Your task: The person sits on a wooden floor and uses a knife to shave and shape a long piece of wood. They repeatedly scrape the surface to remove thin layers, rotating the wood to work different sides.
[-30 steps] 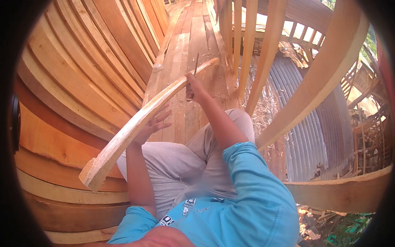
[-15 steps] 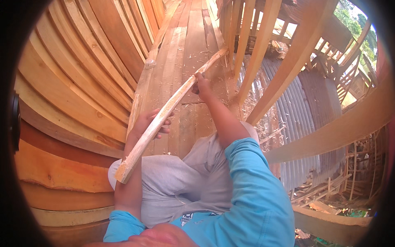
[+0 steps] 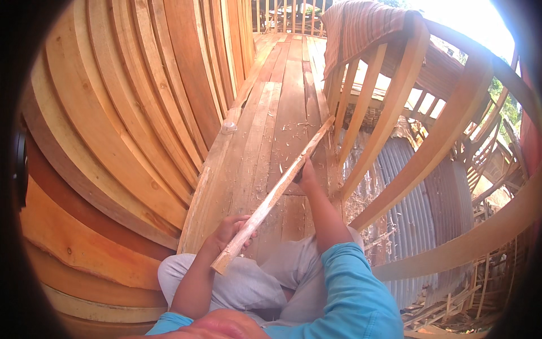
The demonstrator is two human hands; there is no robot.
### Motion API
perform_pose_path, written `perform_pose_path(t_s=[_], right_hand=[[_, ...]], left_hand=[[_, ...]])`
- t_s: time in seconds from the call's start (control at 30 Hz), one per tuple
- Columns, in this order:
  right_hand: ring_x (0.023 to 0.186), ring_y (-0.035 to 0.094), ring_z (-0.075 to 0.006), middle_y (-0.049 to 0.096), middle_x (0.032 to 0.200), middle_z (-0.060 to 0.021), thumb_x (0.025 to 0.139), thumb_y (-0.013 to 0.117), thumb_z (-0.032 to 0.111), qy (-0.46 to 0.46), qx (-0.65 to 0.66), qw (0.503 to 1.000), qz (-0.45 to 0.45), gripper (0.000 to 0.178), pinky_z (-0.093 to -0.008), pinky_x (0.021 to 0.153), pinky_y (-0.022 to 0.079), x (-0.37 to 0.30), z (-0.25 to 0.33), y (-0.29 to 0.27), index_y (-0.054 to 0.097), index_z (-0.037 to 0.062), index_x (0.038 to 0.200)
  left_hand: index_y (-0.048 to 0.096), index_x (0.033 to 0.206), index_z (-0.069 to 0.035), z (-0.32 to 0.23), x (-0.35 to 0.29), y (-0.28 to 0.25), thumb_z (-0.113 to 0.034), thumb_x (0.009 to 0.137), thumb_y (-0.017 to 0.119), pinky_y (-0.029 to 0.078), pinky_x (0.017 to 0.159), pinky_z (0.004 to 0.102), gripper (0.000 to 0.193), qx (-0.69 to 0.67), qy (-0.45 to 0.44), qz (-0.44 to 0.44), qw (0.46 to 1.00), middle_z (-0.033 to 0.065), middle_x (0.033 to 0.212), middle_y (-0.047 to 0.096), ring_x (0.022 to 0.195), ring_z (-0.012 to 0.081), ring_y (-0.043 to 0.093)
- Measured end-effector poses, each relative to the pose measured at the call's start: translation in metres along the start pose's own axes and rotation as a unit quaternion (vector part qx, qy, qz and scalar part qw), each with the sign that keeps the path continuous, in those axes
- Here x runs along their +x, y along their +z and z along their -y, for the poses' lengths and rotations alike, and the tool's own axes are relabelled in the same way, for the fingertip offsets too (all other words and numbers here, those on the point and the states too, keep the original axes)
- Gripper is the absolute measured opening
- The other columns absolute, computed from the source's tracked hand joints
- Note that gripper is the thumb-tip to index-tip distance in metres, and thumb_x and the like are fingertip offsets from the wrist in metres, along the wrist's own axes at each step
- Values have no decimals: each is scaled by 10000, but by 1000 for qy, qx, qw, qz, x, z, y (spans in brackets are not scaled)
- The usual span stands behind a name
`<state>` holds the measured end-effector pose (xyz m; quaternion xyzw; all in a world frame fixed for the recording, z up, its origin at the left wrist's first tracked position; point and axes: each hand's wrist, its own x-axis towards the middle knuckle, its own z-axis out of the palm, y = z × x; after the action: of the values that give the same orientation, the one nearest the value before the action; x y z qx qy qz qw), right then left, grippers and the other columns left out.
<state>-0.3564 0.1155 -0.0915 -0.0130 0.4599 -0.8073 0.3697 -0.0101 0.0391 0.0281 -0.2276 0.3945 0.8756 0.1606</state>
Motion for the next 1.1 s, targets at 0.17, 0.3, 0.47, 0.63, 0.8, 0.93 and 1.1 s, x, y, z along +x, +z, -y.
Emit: perform_pose_path(t_s=[0.17, 0.3, 0.47, 0.63, 0.8, 0.93, 1.1], right_hand=[[478, 372, -153, 425, 616, -16, 955, 222, 676, 85, -86, 993, -5, 668, -305, 455, 319, -35, 10, 7, 501, 80, 1071], [473, 328, -157, 380, 609, -15, 947, 194, 695, 114, -44, 992, -27, 690, -310, 438, 289, -54, 9, 10, 485, 75, 1033], [445, 312, -130, 377, 598, -1, 951, 184, 685, 76, -162, 981, -79, 695, -300, 419, 290, -79, 2, 17, 512, 77, 1029], [419, 324, -113, 385, 593, 12, 981, 187, 628, 39, -252, 964, -73, 644, -284, 403, 299, -108, -7, 27, 527, 83, 1019], [419, 353, -131, 395, 589, 6, 1029, 287, 458, 6, -225, 972, -62, 419, -311, 396, 351, -123, -3, 41, 502, 112, 931], [409, 350, -121, 385, 587, 13, 1026, 323, 443, 6, -187, 980, -67, 423, -295, 374, 323, -137, -8, 55, 528, 81, 954], [410, 341, -105, 373, 577, 24, 1016, 386, 439, -8, -155, 986, -59, 400, -290, 371, 288, -140, -3, 43, 553, 84, 941]], left_hand=[[543, 1182, 32, -12, -5, -5, -345, 939, 466, 414, 445, 206, 455, -57, 81, 56, 994, 56, 737, 558, 521, 103, 497], [552, 1145, 26, -11, -6, -10, -353, 947, 454, 409, 460, 194, 438, -53, 104, 67, 991, 49, 732, 544, 529, 103, 497], [539, 1077, 1, -9, -1, -12, -366, 947, 472, 427, 476, 193, 395, 58, 89, -11, 994, 36, 727, 533, 534, 90, 499], [513, 1102, 3, -13, -7, -2, -378, 934, 505, 450, 488, 202, 416, 52, 95, 2, 994, 43, 744, 542, 537, 89, 507], [502, 1112, 1, 0, 1, 14, -352, 926, 529, 458, 486, 217, 400, 36, 118, -28, 992, 74, 763, 559, 540, 111, 522], [511, 1130, -3, 6, -2, 23, -344, 931, 537, 462, 484, 233, 396, 45, 146, -39, 987, 99, 769, 566, 551, 141, 540], [527, 1159, -8, 8, 5, 38, -408, 948, 491, 460, 490, 243, 454, 29, 159, -23, 987, 116, 791, 565, 574, 164, 542]])
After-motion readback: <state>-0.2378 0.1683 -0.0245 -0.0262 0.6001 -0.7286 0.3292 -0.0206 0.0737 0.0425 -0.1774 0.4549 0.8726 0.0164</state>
